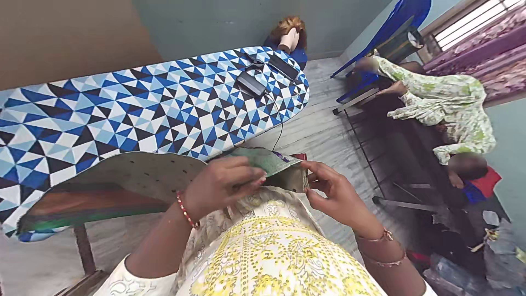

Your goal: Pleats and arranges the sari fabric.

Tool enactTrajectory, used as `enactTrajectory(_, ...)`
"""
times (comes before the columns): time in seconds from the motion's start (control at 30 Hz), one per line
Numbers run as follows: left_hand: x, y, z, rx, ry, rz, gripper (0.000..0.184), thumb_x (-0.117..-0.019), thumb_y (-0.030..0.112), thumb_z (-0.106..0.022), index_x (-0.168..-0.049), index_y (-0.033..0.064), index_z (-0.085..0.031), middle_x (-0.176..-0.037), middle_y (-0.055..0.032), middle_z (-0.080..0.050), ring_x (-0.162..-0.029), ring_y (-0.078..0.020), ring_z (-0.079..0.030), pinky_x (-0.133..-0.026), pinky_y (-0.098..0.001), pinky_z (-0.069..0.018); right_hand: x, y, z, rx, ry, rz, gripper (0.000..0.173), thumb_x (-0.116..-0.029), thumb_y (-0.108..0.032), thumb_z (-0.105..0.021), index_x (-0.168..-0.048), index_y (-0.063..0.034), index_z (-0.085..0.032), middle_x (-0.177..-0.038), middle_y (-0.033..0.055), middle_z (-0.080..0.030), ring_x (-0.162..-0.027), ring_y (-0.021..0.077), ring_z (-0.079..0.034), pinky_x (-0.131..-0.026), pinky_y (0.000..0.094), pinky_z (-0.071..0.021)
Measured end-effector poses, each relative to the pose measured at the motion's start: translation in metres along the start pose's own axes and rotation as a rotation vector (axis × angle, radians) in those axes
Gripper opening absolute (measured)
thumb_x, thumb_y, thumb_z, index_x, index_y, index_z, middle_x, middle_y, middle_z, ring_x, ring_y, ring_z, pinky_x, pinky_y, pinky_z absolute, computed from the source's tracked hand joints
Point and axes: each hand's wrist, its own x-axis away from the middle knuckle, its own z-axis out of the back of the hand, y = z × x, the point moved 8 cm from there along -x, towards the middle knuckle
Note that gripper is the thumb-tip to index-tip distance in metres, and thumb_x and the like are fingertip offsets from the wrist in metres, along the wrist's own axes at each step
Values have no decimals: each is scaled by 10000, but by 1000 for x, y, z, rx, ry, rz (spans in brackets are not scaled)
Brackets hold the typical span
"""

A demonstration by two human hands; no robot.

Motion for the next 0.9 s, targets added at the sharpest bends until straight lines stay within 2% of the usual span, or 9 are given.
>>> enactTrajectory(0.13, 3, 23, -26, 84, -33, -31, 212, -996, 211, -617, -989, 57, -763, -717, -79, -599, -659, -149, -556, -625, -213, -465, -5, -5, 6, -91, 66, -32, 573, -839, 0, -661, -1389, 98, -536, -1366, 177, -572, -977, 88, -704, -832, 229, -616)
enactTrajectory(0.47, 7, 27, -39, 201, 20, 72, 211, -973, 193, -632, -983, 42, -780, -698, -77, -583, -654, -111, -533, -611, -169, -430, -16, -15, -10, -246, 190, -114, 577, -844, 6, -651, -1402, 81, -521, -1320, 138, -593, -849, 68, -681, -670, 199, -587)
enactTrajectory(0.53, 8, 25, -38, 227, 20, 92, 202, -964, 192, -644, -988, 47, -783, -777, -96, -620, -725, -96, -569, -665, -146, -455, -17, -17, -14, -252, 199, -107, 571, -850, -5, -657, -1398, 84, -524, -1318, 145, -596, -848, 69, -685, -665, 200, -590)
enactTrajectory(0.63, 11, 22, -37, 291, -5, 134, 188, -978, 200, -654, -993, 55, -772, -1061, -144, -661, -890, -69, -612, -799, -121, -492, -18, -18, -18, -276, 206, -111, 560, -860, -10, -655, -1397, 75, -525, -1315, 139, -604, -824, 67, -680, -637, 196, -579)
enactTrajectory(0.7, 13, 21, -35, 315, -13, 148, 188, -981, 194, -655, -991, 50, -775, -1240, -168, -651, -910, -50, -618, -810, -126, -501, -19, -20, -22, -294, 210, -118, 550, -861, -3, -649, -1392, 71, -523, -1292, 124, -623, -799, 59, -674, -612, 190, -564)
enactTrajectory(0.73, 14, 21, -34, 315, -16, 148, 189, -985, 191, -650, -993, 49, -774, -1274, -161, -654, -957, -48, -634, -844, -132, -506, -19, -20, -23, -301, 209, -119, 550, -864, 0, -649, -1394, 70, -520, -1292, 122, -628, -799, 59, -677, -615, 191, -566)
enactTrajectory(0.8, 16, 21, -33, 316, -19, 132, 195, -994, 174, -631, -1004, 35, -768, -1269, -141, -686, -1141, -82, -651, -978, -167, -500, -21, -21, -26, -319, 202, -116, 553, -869, 12, -642, -1402, 75, -507, -1283, 118, -633, -783, 54, -671, -603, 186, -559)
enactTrajectory(0.9, 17, 21, -31, 313, -15, 119, 212, -1006, 168, -613, -1000, 15, -760, -1220, -124, -719, -1161, -97, -664, -998, -183, -503, -23, -23, -30, -358, 203, -124, 552, -870, 27, -629, -1401, 81, -488, -1196, 92, -680, -739, 44, -661, -567, 177, -538)
